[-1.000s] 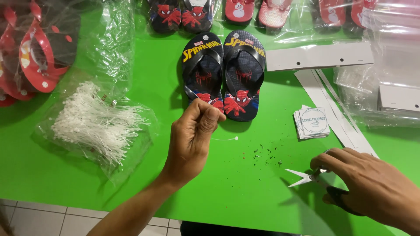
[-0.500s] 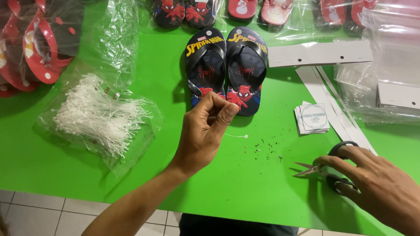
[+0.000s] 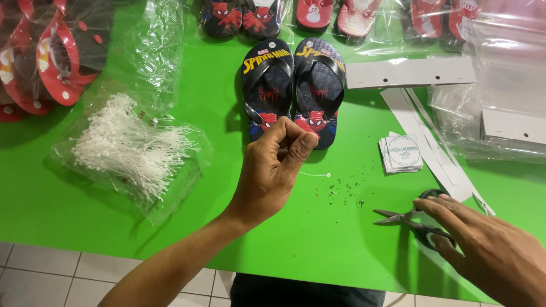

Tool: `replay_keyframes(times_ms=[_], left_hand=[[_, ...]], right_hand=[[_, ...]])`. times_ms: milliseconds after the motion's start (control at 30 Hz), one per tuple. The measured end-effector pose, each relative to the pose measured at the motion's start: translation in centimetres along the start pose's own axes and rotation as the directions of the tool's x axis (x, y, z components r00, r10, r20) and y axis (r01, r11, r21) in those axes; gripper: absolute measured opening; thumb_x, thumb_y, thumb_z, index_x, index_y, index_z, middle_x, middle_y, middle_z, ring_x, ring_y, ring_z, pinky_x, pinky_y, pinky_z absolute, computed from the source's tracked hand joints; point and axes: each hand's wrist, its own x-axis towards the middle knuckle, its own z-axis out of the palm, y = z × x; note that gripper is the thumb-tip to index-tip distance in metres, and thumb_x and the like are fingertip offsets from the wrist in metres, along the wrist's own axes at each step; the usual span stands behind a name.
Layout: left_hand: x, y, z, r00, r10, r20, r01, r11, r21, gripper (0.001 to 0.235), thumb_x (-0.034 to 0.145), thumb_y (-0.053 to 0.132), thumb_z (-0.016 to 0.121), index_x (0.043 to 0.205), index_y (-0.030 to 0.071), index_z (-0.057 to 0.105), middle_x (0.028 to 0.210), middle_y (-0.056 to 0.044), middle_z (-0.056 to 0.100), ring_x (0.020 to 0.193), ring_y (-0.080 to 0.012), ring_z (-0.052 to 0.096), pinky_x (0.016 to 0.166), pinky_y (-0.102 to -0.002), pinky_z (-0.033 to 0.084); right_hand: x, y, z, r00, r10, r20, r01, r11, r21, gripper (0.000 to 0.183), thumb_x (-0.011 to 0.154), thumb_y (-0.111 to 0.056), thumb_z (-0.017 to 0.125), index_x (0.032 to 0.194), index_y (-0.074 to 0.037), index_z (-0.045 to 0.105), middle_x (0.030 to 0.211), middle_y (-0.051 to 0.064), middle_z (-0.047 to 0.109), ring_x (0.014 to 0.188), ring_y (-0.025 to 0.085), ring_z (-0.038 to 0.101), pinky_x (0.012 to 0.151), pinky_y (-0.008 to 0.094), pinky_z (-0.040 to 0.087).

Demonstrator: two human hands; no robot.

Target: The person trims a plastic fastener with shears, threads it through a pair of sandals, and places the sandals into a plastic bag alongside a card.

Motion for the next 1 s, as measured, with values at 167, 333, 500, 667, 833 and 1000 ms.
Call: replay_keyframes(times_ms=[167, 333, 500, 667, 833, 1000], left_hand=[[-0.1, 0.2, 0.6, 0.999, 0.011, 0.039, -0.011, 1.0, 0.004, 0.026, 0.103, 0.033, 0.057, 0.088, 0.012, 0.055, 0.069, 0.007, 0.044, 0.062, -0.0038, 0.037, 0.053, -0.025, 0.032], [-0.2, 1.3, 1.8, 0.996, 0.035, 0.086, -0.038, 0.999, 0.031, 0.025, 0.104, 0.031, 0.056, 0.088, 0.012, 0.053, 0.066, 0.006, 0.041, 0.058, -0.0049, 0.035, 0.05, -0.026, 0.031], [-0.2, 1.5, 1.7, 0.995, 0.041, 0.088, -0.046, 0.998, 0.053, 0.025, 0.104, 0.032, 0.056, 0.089, 0.011, 0.053, 0.068, 0.005, 0.046, 0.06, -0.0049, 0.039, 0.053, -0.026, 0.035], [0.0, 0.1, 0.9, 0.997, 0.003, 0.08, -0.009, 0.997, 0.071, 0.025, 0.104, 0.031, 0.056, 0.087, 0.013, 0.053, 0.067, 0.006, 0.042, 0.059, -0.0048, 0.035, 0.051, -0.026, 0.032], [-0.1, -1.1, 0.3, 0.995, -0.052, 0.081, 0.042, 0.992, 0.121, 0.027, 0.104, 0.032, 0.057, 0.085, 0.013, 0.054, 0.068, 0.006, 0.043, 0.061, -0.0061, 0.036, 0.054, -0.028, 0.034], [-0.4, -1.0, 0.5, 0.94, -0.135, 0.313, 0.028, 0.945, 0.325, 0.032, 0.103, 0.038, 0.051, 0.088, 0.016, 0.07, 0.061, 0.003, 0.069, 0.049, -0.0087, 0.063, 0.05, -0.031, 0.049]], right_hand=[[-0.1, -3.4, -4.7, 0.869, -0.128, -0.478, 0.189, 0.978, 0.082, 0.057, 0.076, -0.047, 0.073, 0.13, -0.035, 0.061, 0.12, -0.01, 0.075, 0.09, 0.011, 0.079, 0.069, 0.033, 0.069], [2.3, -9.4, -11.4, 0.616, -0.218, -0.757, 0.555, 0.802, 0.221, 0.05, 0.077, -0.028, 0.086, 0.121, -0.012, 0.069, 0.11, 0.005, 0.077, 0.096, 0.019, 0.075, 0.086, 0.034, 0.061], [5.0, -11.6, -13.4, 0.479, -0.278, -0.832, 0.655, 0.745, 0.128, 0.01, 0.093, -0.017, 0.073, 0.096, -0.009, 0.069, 0.088, 0.002, 0.074, 0.073, 0.02, 0.068, 0.067, 0.034, 0.051], [5.2, -9.6, -13.3, 0.547, -0.129, -0.827, 0.596, 0.753, 0.277, 0.01, 0.089, -0.007, 0.078, 0.096, -0.004, 0.072, 0.089, 0.006, 0.076, 0.075, 0.017, 0.071, 0.074, 0.03, 0.058], [5.5, -6.4, -12.2, 0.629, 0.034, -0.777, 0.529, 0.714, 0.459, 0.018, 0.088, 0.001, 0.08, 0.104, 0.0, 0.072, 0.1, 0.01, 0.079, 0.084, 0.016, 0.079, 0.072, 0.024, 0.065], [6.6, -4.9, -12.0, 0.67, 0.153, -0.727, 0.529, 0.588, 0.611, 0.018, 0.091, 0.008, 0.077, 0.107, 0.005, 0.07, 0.101, 0.014, 0.076, 0.087, 0.017, 0.074, 0.078, 0.024, 0.061]])
